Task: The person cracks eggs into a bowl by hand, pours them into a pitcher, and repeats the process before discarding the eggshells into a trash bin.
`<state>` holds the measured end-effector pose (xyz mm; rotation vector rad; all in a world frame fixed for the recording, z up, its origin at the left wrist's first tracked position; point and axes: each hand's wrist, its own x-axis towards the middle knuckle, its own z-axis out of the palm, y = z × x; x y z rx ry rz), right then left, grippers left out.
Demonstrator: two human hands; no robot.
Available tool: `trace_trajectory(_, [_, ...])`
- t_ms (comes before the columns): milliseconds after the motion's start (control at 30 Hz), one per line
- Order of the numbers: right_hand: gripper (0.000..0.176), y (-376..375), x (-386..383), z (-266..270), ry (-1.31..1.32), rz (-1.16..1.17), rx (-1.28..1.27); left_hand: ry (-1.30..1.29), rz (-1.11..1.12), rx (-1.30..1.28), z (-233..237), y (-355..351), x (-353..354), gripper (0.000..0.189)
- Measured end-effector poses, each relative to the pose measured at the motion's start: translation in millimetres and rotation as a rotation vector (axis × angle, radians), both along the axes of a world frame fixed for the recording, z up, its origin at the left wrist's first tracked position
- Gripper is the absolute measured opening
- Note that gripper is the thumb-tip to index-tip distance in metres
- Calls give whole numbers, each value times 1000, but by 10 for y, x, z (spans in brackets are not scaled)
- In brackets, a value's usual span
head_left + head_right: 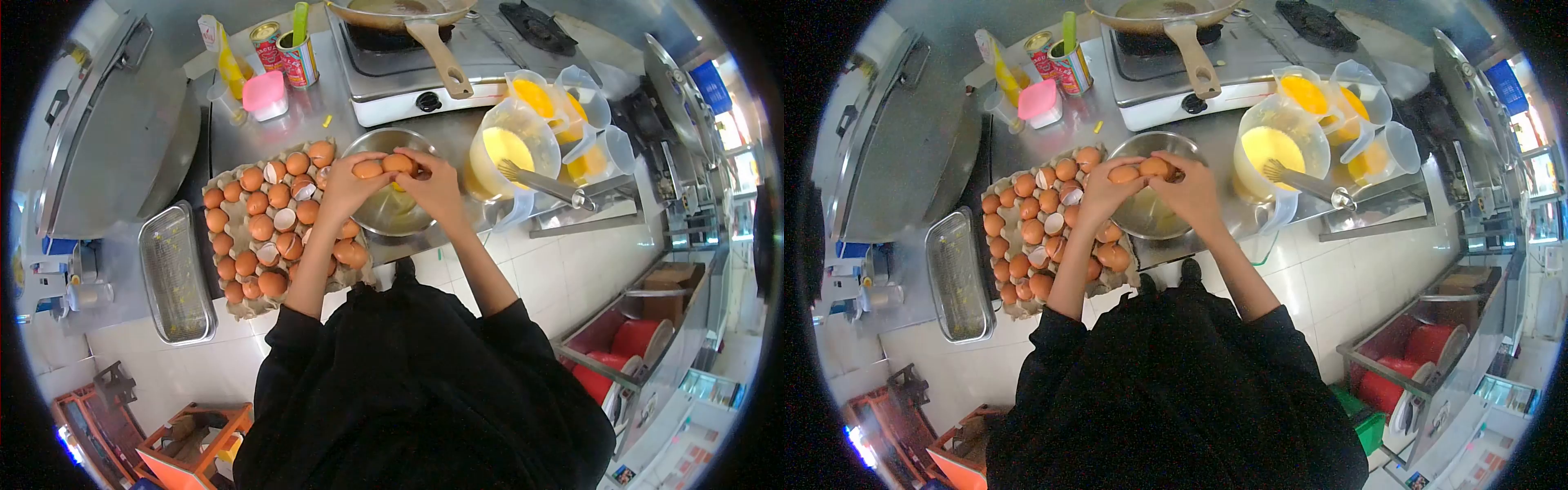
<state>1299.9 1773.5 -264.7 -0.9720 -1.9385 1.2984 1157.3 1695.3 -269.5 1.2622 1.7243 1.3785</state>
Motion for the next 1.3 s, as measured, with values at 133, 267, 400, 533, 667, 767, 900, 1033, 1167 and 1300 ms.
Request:
trace_trajectory(133, [36,-16,-45,-91,19,-66,-6,11,19,-114,52,13,-9,33])
trace_trajectory(267, [37,17,-40,-125,12,-63,-6,26,46,-125,62,47,2,33])
trace_trajectory(400, [39,70,13,-173,52,-8,-74,19,14,-101,-32,95,-10,33])
trace_trajectory(533, [41,106,133,-106,43,92,-79,-31,-34,-52,-129,125,-43,34])
trace_trajectory(667, [51,127,289,-39,-214,199,361,40,-152,-40,-79,114,-96,38])
trace_trajectory(767, [58,6,219,-3,-259,181,647,273,-156,-64,100,37,-48,40])
trace_trajectory(900, [52,-87,-104,172,-57,374,315,107,38,153,56,-273,-140,45])
trace_trajectory(1033, [42,-607,-744,118,90,531,-162,-140,437,261,162,-1094,-398,52])
trace_trajectory(1167, [43,-1183,-1531,22,141,742,207,-267,974,398,153,-2031,-626,42])
trace_trajectory(1300, [38,-1266,-2305,-234,-46,659,618,-303,1253,355,146,-2630,-617,38])
